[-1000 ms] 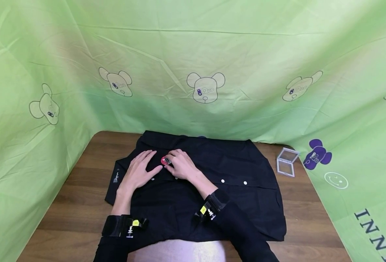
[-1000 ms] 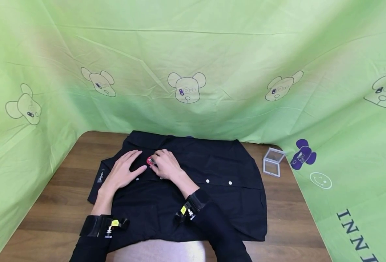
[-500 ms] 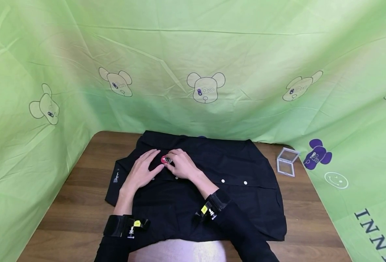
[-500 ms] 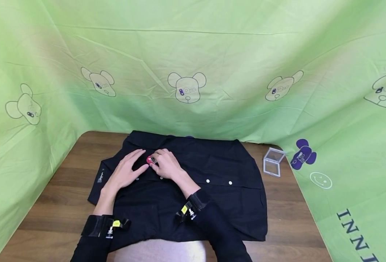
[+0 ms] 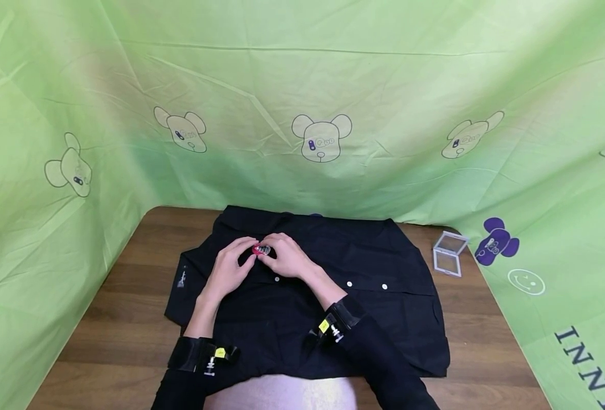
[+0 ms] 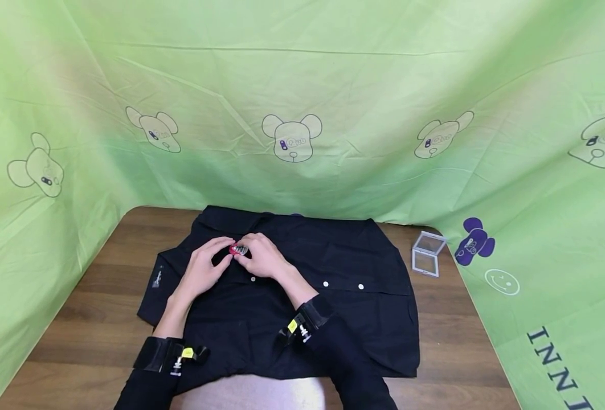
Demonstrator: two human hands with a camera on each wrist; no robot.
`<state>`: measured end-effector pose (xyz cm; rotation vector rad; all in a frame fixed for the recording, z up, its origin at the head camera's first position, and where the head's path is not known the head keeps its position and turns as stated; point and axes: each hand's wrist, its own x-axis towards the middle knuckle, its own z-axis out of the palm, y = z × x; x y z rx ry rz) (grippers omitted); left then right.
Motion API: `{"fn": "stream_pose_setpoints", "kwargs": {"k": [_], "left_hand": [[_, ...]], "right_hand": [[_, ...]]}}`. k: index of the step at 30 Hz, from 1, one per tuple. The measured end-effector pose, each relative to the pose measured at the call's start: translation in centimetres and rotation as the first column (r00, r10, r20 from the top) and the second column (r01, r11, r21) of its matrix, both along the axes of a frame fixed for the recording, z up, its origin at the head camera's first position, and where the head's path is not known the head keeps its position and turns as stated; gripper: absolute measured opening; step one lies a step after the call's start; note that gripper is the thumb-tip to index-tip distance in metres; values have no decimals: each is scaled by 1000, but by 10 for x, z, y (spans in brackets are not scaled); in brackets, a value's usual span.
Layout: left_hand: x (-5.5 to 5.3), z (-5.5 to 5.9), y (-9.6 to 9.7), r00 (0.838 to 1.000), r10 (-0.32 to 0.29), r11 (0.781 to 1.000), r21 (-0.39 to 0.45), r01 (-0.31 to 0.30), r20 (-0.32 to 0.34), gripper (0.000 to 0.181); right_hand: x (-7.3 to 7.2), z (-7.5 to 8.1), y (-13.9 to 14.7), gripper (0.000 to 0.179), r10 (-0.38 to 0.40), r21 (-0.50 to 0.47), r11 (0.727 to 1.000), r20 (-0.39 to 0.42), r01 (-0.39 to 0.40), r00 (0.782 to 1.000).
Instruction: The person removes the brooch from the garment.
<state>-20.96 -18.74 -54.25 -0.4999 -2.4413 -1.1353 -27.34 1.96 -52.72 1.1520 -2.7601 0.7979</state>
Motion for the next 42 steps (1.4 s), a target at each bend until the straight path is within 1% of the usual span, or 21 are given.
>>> {"fn": "stream_pose_setpoints", "kwargs": {"k": [6, 13, 22, 31, 42], "left_hand": [[-2, -5, 5, 999, 7, 1000, 16, -7, -34, 30], [-1, -7, 6, 999, 10, 1000, 16, -10, -37, 24], [-3, -10, 7, 997, 44, 999, 18, -43, -57, 13], [-3, -10, 8, 996, 84, 996, 9, -84, -43, 12], [-3, -8, 8, 994, 99, 995, 3, -99, -35, 10]], "right_hand": [[0, 2, 3, 33, 11, -32, 999, 35, -10, 999], [0, 4, 4, 31, 20, -46, 999, 62, -17, 998], [-1, 1, 4, 33, 2, -57, 998, 83, 2, 997], [-1, 0, 4, 32, -1, -55, 998, 70, 5, 998], [2, 3, 7, 33, 3, -46, 999, 47, -1, 999]]}}
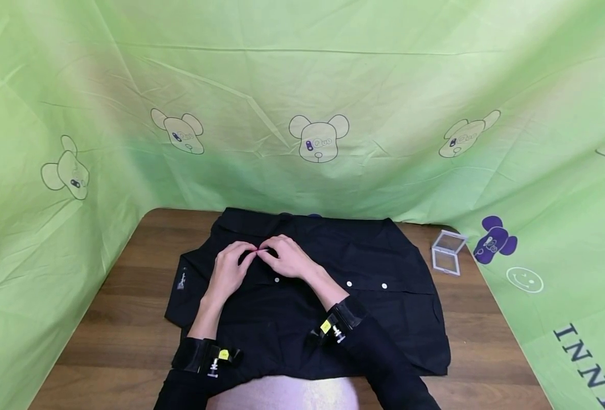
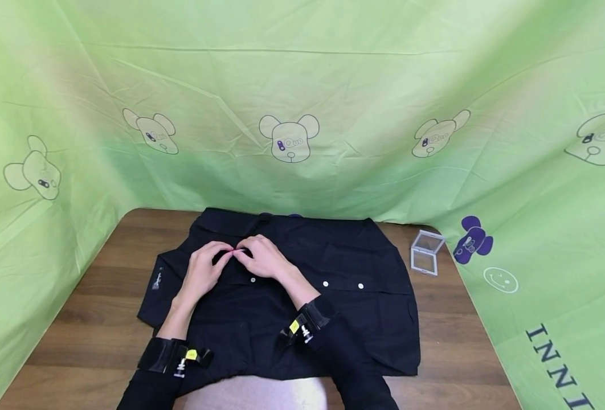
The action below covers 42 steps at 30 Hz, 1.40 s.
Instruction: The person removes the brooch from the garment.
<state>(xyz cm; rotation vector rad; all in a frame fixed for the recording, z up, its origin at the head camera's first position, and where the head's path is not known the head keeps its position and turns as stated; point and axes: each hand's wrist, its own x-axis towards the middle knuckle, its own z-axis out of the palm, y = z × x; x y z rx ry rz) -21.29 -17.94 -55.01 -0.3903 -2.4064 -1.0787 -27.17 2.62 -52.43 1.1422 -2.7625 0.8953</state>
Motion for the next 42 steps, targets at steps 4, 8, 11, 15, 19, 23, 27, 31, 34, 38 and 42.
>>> {"fn": "stream_pose_setpoints", "kwargs": {"k": [4, 8, 11, 15, 19, 23, 27, 31, 34, 38, 42], "left_hand": [[0, 2, 1, 1000, 6, 1000, -5, -6, -2, 10], [1, 6, 1, 1000, 27, 999, -37, -27, -6, 10], [2, 9, 2, 999, 41, 997, -65, -42, -10, 10], [2, 12, 3, 999, 47, 994, -93, -49, -24, 9], [3, 12, 3, 998, 50, 992, -114, -53, -36, 9], [4, 12, 4, 998, 50, 991, -126, -55, -41, 9], [4, 13, 5, 998, 45, 990, -128, -51, -44, 9], [4, 13, 6, 998, 40, 991, -126, -46, -55, 9], [4, 13, 6, 998, 37, 991, -128, -45, -58, 9], [4, 12, 7, 998, 36, 990, -131, -43, -55, 9], [3, 11, 7, 998, 36, 990, -135, -42, -44, 9]], "right_hand": [[3, 2, 2, 31, -16, -10, 1000, -79, 15, 997], [7, 5, 3, 27, -17, -8, 1000, -229, 15, 973], [9, 6, 2, 23, -6, 3, 1000, -337, 7, 941], [11, 6, 0, 18, 7, 28, 1000, -430, 5, 903], [11, 5, -2, 16, 18, 58, 998, -476, 11, 880], [11, 4, -4, 14, 25, 91, 996, -487, 22, 873], [11, 6, -5, 14, 30, 118, 993, -484, 31, 875], [11, 7, -6, 15, 34, 137, 990, -484, 38, 874], [12, 8, -6, 14, 32, 141, 989, -494, 43, 869], [12, 9, -6, 12, 31, 140, 989, -505, 46, 862], [13, 9, -6, 11, 32, 142, 989, -507, 46, 862]]}}
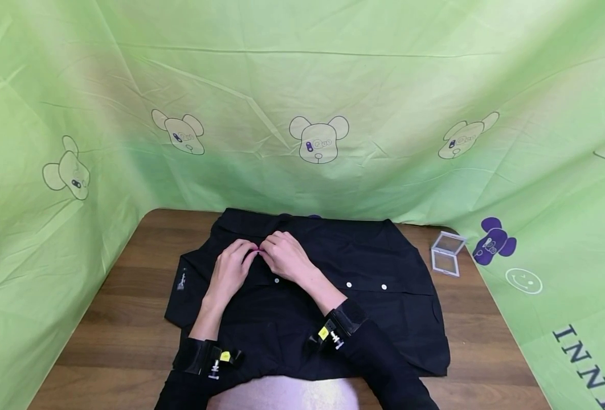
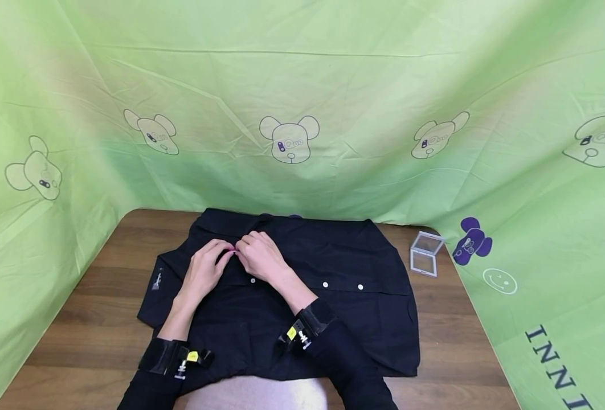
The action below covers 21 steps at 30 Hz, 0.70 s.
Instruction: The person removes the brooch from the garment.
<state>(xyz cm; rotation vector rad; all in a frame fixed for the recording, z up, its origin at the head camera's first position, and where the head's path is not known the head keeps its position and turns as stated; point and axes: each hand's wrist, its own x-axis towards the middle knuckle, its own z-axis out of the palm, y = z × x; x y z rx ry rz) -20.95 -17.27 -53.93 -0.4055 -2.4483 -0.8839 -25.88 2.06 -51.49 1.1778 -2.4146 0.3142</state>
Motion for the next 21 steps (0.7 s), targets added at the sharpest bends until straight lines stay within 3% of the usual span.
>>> {"fn": "stream_pose_setpoints", "kwargs": {"k": [6, 13, 18, 21], "left_hand": [[-1, -4, -1, 1000, -23, 999, 30, 23, -1, 11], [-2, -5, -3, 998, -66, 992, 111, 64, 12, 21], [-3, -8, -5, 997, -75, 985, 153, 74, -3, 22], [-4, -10, -6, 997, -79, 984, 162, 79, -4, 22]], "right_hand": [[1, 0, 0, 12, -2, -7, 1000, 43, 2, 999], [-4, -12, 4, 8, 26, -140, 990, 107, -11, 994], [-6, -19, 6, 8, 55, -261, 965, 183, -5, 982], [-7, -23, 6, 7, 83, -351, 936, 221, 0, 972]]}}
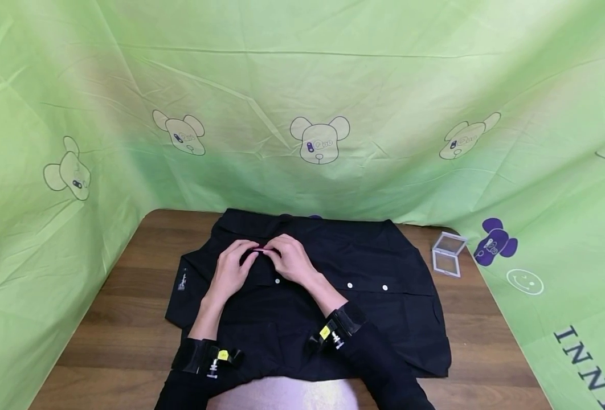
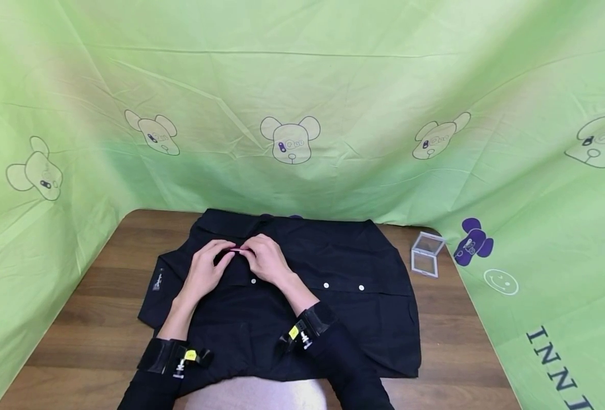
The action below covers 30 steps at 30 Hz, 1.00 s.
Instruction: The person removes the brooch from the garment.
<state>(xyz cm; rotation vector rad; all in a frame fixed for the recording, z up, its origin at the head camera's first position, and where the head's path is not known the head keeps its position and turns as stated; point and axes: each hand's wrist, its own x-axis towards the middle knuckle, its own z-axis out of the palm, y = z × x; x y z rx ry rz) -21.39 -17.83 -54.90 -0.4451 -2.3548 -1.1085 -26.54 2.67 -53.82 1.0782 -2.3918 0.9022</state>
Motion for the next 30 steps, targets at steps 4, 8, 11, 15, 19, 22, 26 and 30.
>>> {"fn": "stream_pose_setpoints", "kwargs": {"k": [4, 8, 11, 15, 19, 22, 26, 30], "left_hand": [[-1, -1, 0, 1000, -5, 1000, 8, 5, 9, 22], [-2, -1, 1, 1000, -3, 1000, 20, 3, 2, 19], [-3, -1, 1, 1000, 5, 1000, 26, -5, -6, 16], [-5, 0, 1, 1000, 17, 999, 26, -17, -1, 14], [-5, 1, 2, 1000, 29, 999, 23, -29, 12, 12], [-5, 0, 1, 999, 33, 999, 23, -33, 4, 11], [-6, 0, 1, 999, 34, 999, 28, -33, -8, 10], [-6, 0, 1, 999, 35, 999, 24, -35, -12, 10]], "right_hand": [[0, -4, 1, 6, 3, -95, 995, 42, 1, 999], [1, -6, 1, 6, 4, -139, 990, 85, 8, 996], [1, -5, 2, 6, 6, -151, 988, 105, 10, 994], [1, -4, 2, 6, 5, -154, 988, 112, 12, 994], [0, -3, 2, 6, 7, -151, 989, 116, 11, 993], [0, -2, 2, 6, 8, -138, 990, 122, 9, 993], [0, -1, 2, 8, 8, -122, 993, 129, 8, 992], [0, -1, 3, 8, 9, -116, 993, 113, 4, 993]]}}
